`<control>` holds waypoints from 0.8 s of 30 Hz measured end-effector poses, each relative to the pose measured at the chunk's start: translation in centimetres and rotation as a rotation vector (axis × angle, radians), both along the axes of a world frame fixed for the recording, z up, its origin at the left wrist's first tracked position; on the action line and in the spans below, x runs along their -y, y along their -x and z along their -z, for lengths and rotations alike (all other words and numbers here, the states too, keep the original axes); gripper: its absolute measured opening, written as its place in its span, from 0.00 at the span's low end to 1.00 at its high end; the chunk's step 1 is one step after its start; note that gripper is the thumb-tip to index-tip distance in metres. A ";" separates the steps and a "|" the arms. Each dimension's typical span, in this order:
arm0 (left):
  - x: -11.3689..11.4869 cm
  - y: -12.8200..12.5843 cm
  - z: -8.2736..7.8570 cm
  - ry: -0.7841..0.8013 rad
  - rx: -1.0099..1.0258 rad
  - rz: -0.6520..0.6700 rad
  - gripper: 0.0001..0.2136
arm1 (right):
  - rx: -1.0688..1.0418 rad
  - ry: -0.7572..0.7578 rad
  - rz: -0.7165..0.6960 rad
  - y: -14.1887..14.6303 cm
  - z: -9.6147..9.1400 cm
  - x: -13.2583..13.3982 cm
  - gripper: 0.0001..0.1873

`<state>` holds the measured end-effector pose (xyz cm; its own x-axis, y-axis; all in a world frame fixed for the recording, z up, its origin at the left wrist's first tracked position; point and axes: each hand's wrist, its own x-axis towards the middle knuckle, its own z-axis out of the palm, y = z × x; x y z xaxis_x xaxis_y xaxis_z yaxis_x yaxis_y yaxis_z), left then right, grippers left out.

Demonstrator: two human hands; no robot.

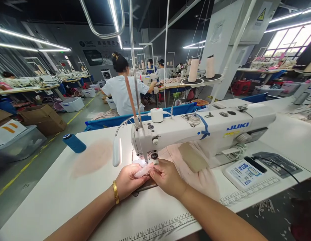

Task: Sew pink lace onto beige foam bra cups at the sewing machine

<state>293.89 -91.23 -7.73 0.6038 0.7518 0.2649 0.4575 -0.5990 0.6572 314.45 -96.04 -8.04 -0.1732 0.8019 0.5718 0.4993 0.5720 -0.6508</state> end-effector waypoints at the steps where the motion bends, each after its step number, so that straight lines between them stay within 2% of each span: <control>1: 0.0 0.0 0.0 -0.013 0.003 0.010 0.16 | 0.006 0.002 -0.007 -0.1 0.0 0.1 0.16; 4: 0.2 0.0 0.0 -0.079 0.000 0.037 0.17 | 0.036 0.027 -0.034 -0.3 -0.1 0.2 0.16; 7: 0.7 0.2 0.2 -0.228 -0.015 0.051 0.17 | 0.123 0.029 -0.094 -0.7 -0.3 0.3 0.16; 10: 1.7 0.5 0.2 -0.407 -0.026 0.066 0.17 | 0.331 -0.004 -0.240 -1.2 -0.8 0.5 0.16; 12: 2.5 0.7 0.0 -0.472 -0.036 0.098 0.13 | 0.471 0.006 -0.320 -1.6 -1.2 0.6 0.15; 16: 3.3 0.9 -0.4 -0.527 -0.052 0.190 0.10 | 0.582 0.068 -0.324 -2.2 -1.8 0.7 0.13; 24: 3.1 0.9 -0.4 -0.543 -0.081 0.168 0.11 | 0.599 0.083 -0.289 -2.3 -1.7 0.5 0.11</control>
